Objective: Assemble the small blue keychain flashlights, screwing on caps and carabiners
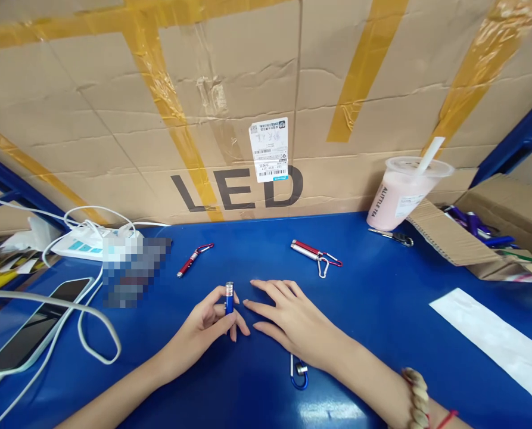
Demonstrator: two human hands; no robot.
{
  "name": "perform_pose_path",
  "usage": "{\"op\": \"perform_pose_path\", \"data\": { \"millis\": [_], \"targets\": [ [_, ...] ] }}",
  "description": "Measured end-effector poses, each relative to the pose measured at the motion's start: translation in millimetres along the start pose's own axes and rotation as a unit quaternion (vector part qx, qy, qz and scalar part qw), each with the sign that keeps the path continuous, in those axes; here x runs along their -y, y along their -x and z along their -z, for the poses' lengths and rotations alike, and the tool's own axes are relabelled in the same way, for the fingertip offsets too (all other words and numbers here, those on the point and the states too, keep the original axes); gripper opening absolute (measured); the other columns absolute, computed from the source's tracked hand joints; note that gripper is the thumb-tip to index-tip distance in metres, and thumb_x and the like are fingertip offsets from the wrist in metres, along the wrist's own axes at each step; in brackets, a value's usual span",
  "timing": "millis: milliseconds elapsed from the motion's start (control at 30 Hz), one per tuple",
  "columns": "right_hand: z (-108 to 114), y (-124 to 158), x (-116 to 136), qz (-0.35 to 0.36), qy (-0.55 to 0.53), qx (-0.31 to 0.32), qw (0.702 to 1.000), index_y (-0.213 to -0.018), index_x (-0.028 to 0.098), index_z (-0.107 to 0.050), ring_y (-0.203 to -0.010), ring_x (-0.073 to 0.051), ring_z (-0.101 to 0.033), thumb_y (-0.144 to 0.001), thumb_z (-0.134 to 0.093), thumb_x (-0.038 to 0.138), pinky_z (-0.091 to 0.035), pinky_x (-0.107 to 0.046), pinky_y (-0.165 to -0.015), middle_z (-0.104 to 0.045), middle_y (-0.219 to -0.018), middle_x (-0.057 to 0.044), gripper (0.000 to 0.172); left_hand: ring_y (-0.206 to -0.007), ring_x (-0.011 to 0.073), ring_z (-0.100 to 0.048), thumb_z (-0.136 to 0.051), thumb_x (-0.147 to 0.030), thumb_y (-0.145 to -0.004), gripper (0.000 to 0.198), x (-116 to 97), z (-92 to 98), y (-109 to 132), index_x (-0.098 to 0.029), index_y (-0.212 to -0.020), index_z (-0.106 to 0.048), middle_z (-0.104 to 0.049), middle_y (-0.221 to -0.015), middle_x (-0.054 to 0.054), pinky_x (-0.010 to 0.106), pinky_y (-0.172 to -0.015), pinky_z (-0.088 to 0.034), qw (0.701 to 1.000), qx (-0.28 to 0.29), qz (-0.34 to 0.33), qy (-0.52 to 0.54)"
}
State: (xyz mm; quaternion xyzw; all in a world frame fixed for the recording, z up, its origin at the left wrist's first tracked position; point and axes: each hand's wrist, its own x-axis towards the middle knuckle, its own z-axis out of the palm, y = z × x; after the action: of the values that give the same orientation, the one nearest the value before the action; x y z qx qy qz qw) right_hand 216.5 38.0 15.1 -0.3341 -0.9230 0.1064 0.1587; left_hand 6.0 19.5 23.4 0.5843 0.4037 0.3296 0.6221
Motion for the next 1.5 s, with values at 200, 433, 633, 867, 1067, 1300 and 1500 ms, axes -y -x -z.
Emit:
{"op": "perform_pose_path", "data": {
  "millis": [200,433,633,867,1067,1300,1500],
  "targets": [
    [-1.3,-1.3,-5.2,0.005,0.023,-0.069,0.997,-0.106,0.023,-0.066,-0.111,-0.022,-0.047,-0.093,-0.05,0.025,-0.044,-0.038,-0.089,-0.047,-0.129,-0.007,0.021,-0.067,0.012,-0.053,-0.048,-0.035,-0.092,0.021,-0.1,-4.6,5.1,-0.017,-0.092,-0.037,-0.066,-0.083,0.006,0.028,-0.07,-0.041,0.999,-0.018,0.003,-0.051],
    [-4.6,-0.9,-15.2,0.0,0.045,-0.107,0.993,-0.09,0.024,-0.069,-0.103,-0.021,-0.052,-0.092,-0.052,0.025,-0.041,-0.036,-0.082,-0.054,-0.119,-0.003,0.017,-0.073,0.0122,-0.046,-0.037,-0.025,-0.094,0.009,9.7,-6.0,4.6,-0.02,-0.087,-0.033,-0.056,-0.094,0.003,0.028,-0.072,-0.038,0.995,-0.066,-0.006,-0.07],
    [-4.5,-1.1,-15.7,0.011,0.066,-0.111,0.992,-0.09,0.022,-0.07,-0.1,-0.019,-0.053,-0.096,-0.045,0.025,-0.039,-0.034,-0.081,-0.056,-0.116,-0.005,0.026,-0.074,0.0134,-0.037,-0.038,-0.034,-0.095,0.022,1.7,-7.6,6.0,-0.019,-0.079,-0.034,-0.045,-0.087,0.002,0.026,-0.066,-0.032,0.991,-0.061,-0.016,-0.114],
    [3.0,-2.2,-1.5,0.022,0.014,-0.21,0.977,-0.091,0.021,-0.069,-0.093,-0.015,-0.056,-0.095,-0.047,0.027,-0.043,-0.031,-0.078,-0.059,-0.11,-0.005,0.024,-0.072,0.0144,-0.035,-0.019,-0.041,-0.099,0.033,0.5,-10.4,13.5,-0.019,-0.082,-0.037,-0.039,-0.08,0.001,0.027,-0.07,-0.032,0.978,-0.02,-0.049,-0.202],
    [6.8,0.6,15.1,0.039,-0.019,-0.33,0.943,-0.09,0.022,-0.071,-0.082,-0.013,-0.057,-0.091,-0.056,0.025,-0.049,-0.027,-0.069,-0.061,-0.095,-0.006,0.015,-0.07,0.0135,-0.039,-0.024,-0.033,-0.1,0.026,7.0,-10.2,12.1,-0.019,-0.086,-0.041,-0.043,-0.078,0.0,0.025,-0.068,-0.033,0.972,-0.006,-0.079,-0.221],
    [2.3,-0.5,18.5,0.05,-0.079,-0.299,0.95,-0.088,0.02,-0.071,-0.081,-0.012,-0.056,-0.09,-0.056,0.024,-0.051,-0.025,-0.068,-0.06,-0.096,-0.007,0.015,-0.066,0.0117,-0.04,-0.031,-0.027,-0.098,0.021,5.1,-10.5,11.1,-0.018,-0.085,-0.046,-0.045,-0.074,-0.001,0.022,-0.064,-0.032,0.97,0.003,-0.094,-0.223],
    [3.5,-2.6,21.0,0.037,-0.196,-0.28,0.939,-0.088,0.018,-0.07,-0.075,-0.01,-0.056,-0.09,-0.057,0.022,-0.051,-0.02,-0.064,-0.058,-0.089,-0.006,0.014,-0.065,0.0115,-0.042,-0.031,-0.027,-0.098,0.022,4.5,-11.9,13.3,-0.018,-0.088,-0.048,-0.046,-0.073,-0.001,0.022,-0.064,-0.033,0.97,0.013,-0.093,-0.224]
  ]
}}
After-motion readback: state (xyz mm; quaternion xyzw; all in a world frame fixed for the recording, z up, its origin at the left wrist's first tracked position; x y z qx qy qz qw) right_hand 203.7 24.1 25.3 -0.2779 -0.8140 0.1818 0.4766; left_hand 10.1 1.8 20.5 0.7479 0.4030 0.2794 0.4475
